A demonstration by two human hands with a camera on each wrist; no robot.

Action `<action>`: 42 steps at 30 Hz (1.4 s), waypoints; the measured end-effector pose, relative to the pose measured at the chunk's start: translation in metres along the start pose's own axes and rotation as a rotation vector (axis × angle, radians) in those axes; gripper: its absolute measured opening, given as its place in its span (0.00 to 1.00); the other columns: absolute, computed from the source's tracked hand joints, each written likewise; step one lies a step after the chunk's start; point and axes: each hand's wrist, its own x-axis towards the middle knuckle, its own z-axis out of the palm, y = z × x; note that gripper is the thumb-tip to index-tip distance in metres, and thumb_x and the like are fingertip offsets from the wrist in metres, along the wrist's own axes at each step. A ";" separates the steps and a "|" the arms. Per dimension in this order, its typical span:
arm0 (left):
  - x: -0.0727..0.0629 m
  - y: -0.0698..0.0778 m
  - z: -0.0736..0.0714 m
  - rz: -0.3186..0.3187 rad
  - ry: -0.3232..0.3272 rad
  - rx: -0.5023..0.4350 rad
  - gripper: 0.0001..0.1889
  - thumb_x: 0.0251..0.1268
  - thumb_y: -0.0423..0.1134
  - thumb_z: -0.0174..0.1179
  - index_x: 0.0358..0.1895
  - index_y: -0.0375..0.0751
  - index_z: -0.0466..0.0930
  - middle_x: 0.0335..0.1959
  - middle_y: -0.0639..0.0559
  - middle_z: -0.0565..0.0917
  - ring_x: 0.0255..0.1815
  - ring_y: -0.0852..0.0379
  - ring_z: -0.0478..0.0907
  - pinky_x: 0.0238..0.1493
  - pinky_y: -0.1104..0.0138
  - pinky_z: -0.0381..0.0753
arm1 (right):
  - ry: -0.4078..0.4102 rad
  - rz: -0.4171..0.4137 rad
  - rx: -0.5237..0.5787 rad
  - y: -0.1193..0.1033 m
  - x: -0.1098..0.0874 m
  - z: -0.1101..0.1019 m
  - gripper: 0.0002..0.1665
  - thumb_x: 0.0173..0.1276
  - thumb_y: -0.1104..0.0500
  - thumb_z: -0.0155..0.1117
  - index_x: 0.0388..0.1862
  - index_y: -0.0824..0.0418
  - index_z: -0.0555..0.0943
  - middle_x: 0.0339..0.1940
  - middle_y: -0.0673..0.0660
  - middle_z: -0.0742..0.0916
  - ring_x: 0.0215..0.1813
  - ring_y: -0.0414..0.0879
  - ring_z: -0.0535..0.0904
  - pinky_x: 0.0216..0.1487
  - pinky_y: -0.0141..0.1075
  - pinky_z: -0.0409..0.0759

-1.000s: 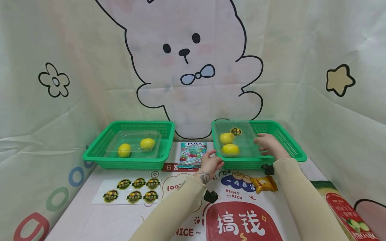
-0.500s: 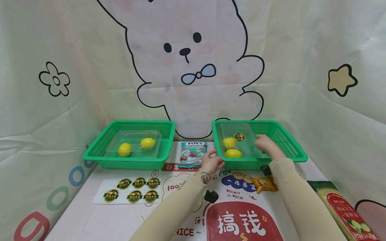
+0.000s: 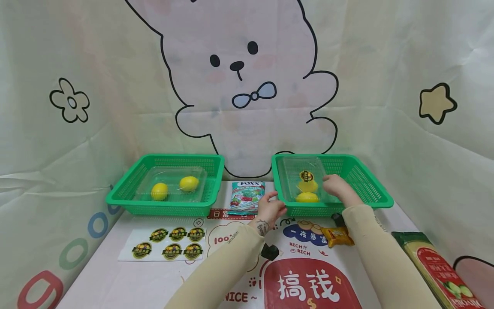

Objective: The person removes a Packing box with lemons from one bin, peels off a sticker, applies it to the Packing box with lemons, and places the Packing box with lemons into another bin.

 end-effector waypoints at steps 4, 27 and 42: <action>-0.005 -0.002 -0.005 0.046 -0.017 0.060 0.28 0.54 0.27 0.57 0.62 0.38 0.66 0.43 0.40 0.78 0.45 0.43 0.80 0.42 0.62 0.83 | 0.158 -0.029 0.061 -0.005 -0.011 0.006 0.33 0.66 0.62 0.36 0.70 0.73 0.54 0.69 0.73 0.60 0.49 0.63 0.68 0.36 0.44 0.68; -0.083 0.021 -0.088 0.242 -0.114 0.335 0.23 0.60 0.32 0.55 0.59 0.31 0.66 0.37 0.44 0.78 0.30 0.61 0.76 0.34 0.62 0.83 | 0.280 -0.143 0.822 -0.035 -0.066 0.128 0.12 0.63 0.63 0.60 0.42 0.71 0.76 0.30 0.53 0.81 0.34 0.44 0.78 0.37 0.35 0.81; -0.081 0.065 -0.177 0.329 0.092 0.442 0.25 0.62 0.37 0.57 0.62 0.38 0.63 0.41 0.47 0.77 0.36 0.59 0.76 0.33 0.64 0.80 | 0.184 0.058 1.457 -0.002 -0.046 0.128 0.15 0.70 0.51 0.52 0.45 0.60 0.64 0.32 0.51 0.79 0.36 0.41 0.78 0.44 0.31 0.79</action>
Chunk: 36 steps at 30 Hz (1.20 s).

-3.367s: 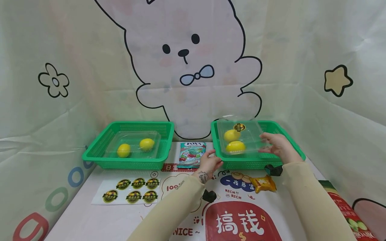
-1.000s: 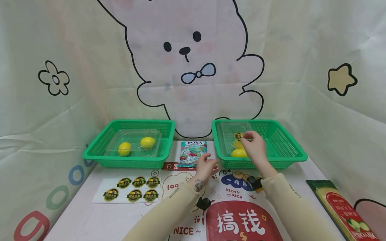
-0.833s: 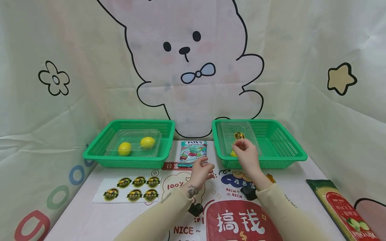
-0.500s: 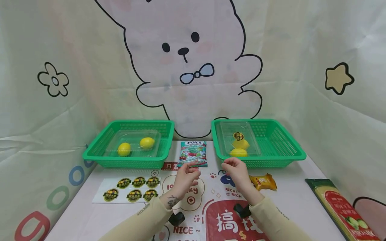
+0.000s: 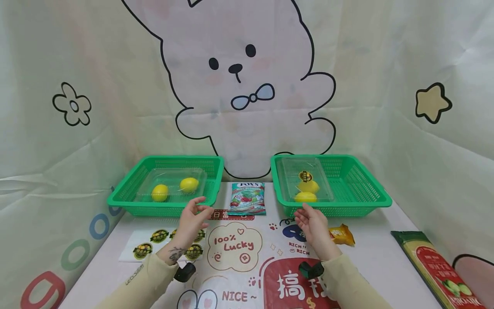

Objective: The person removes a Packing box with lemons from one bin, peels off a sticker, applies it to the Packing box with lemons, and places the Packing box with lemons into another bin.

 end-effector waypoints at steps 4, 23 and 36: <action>0.007 0.006 -0.021 -0.007 0.031 0.017 0.26 0.64 0.37 0.55 0.64 0.40 0.61 0.44 0.47 0.75 0.37 0.59 0.75 0.36 0.64 0.80 | 0.014 -0.015 0.016 -0.004 0.004 -0.001 0.15 0.70 0.51 0.51 0.45 0.61 0.64 0.30 0.51 0.78 0.34 0.41 0.76 0.41 0.29 0.78; 0.062 0.035 -0.111 0.006 0.213 0.436 0.37 0.65 0.54 0.49 0.70 0.36 0.51 0.54 0.34 0.70 0.41 0.48 0.73 0.35 0.63 0.77 | 0.026 0.018 0.083 -0.010 0.013 -0.006 0.10 0.73 0.58 0.45 0.48 0.60 0.60 0.34 0.54 0.76 0.36 0.41 0.78 0.47 0.30 0.79; 0.105 0.021 -0.157 -0.265 0.041 0.566 0.59 0.54 0.72 0.46 0.71 0.33 0.26 0.72 0.28 0.34 0.69 0.26 0.39 0.62 0.37 0.54 | 0.043 0.015 0.058 -0.009 0.014 -0.004 0.09 0.74 0.58 0.44 0.47 0.61 0.62 0.32 0.53 0.78 0.36 0.42 0.79 0.46 0.30 0.80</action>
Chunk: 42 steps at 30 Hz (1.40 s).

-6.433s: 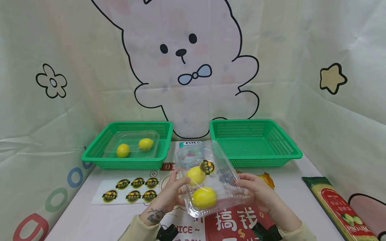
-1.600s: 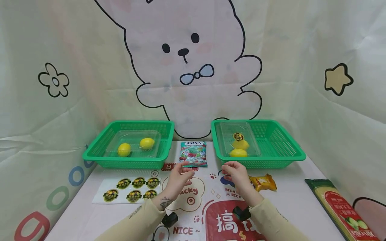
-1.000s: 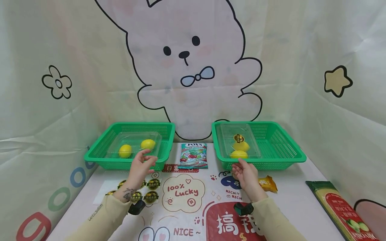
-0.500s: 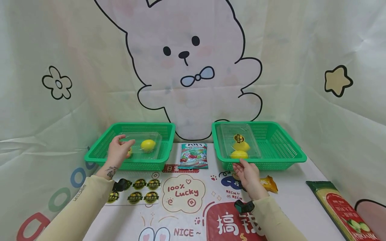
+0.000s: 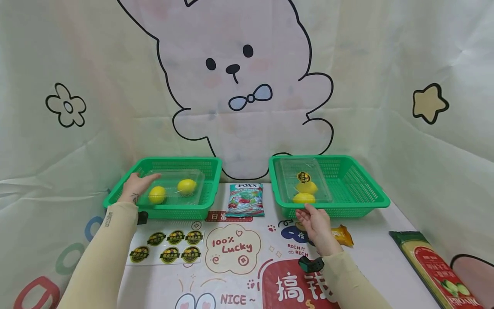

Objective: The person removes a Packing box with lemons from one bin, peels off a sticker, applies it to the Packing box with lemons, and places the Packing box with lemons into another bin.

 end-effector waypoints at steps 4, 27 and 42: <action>0.008 -0.001 -0.002 -0.079 -0.079 -0.065 0.62 0.51 0.74 0.47 0.70 0.36 0.18 0.71 0.32 0.26 0.70 0.28 0.33 0.64 0.36 0.49 | 0.004 -0.007 -0.002 0.000 -0.001 0.000 0.09 0.73 0.58 0.44 0.48 0.61 0.62 0.33 0.53 0.77 0.37 0.42 0.79 0.46 0.30 0.80; 0.028 -0.009 -0.005 -0.182 -0.092 -0.069 0.55 0.56 0.70 0.43 0.71 0.29 0.33 0.72 0.28 0.37 0.71 0.30 0.41 0.67 0.42 0.53 | -0.003 0.013 0.015 0.000 -0.002 0.001 0.11 0.74 0.58 0.44 0.51 0.60 0.59 0.41 0.57 0.74 0.40 0.44 0.78 0.49 0.31 0.79; 0.032 -0.013 -0.004 -0.182 -0.139 -0.045 0.54 0.57 0.70 0.43 0.72 0.30 0.35 0.71 0.28 0.38 0.70 0.29 0.41 0.65 0.40 0.54 | 0.010 0.006 0.004 0.000 -0.001 0.004 0.10 0.74 0.57 0.45 0.48 0.59 0.60 0.42 0.57 0.73 0.39 0.44 0.78 0.48 0.31 0.79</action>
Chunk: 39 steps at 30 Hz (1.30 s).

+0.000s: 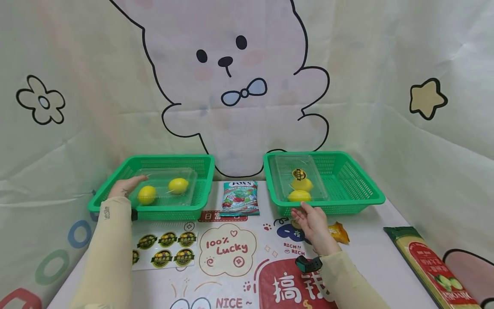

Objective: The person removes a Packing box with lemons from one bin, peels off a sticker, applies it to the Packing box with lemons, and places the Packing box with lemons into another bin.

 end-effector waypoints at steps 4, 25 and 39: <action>0.000 0.001 -0.001 -0.007 -0.013 0.001 0.54 0.57 0.69 0.44 0.71 0.29 0.34 0.71 0.28 0.37 0.70 0.28 0.40 0.65 0.40 0.54 | -0.016 -0.001 0.012 -0.001 0.000 0.000 0.09 0.74 0.58 0.43 0.48 0.60 0.60 0.42 0.57 0.73 0.40 0.44 0.78 0.48 0.31 0.79; 0.004 -0.003 -0.003 -0.009 -0.023 -0.165 0.41 0.64 0.47 0.45 0.71 0.26 0.35 0.57 0.19 0.63 0.45 0.40 0.76 0.48 0.59 0.80 | -0.030 0.000 0.012 -0.003 -0.001 0.000 0.09 0.74 0.59 0.43 0.48 0.60 0.59 0.43 0.58 0.71 0.38 0.43 0.79 0.47 0.31 0.79; 0.003 -0.006 -0.003 -0.110 0.074 -0.437 0.45 0.62 0.48 0.51 0.73 0.37 0.32 0.67 0.25 0.57 0.21 0.62 0.80 0.42 0.67 0.82 | -0.040 0.004 0.035 -0.001 0.000 -0.004 0.11 0.73 0.59 0.44 0.49 0.60 0.58 0.38 0.56 0.75 0.38 0.42 0.80 0.50 0.32 0.79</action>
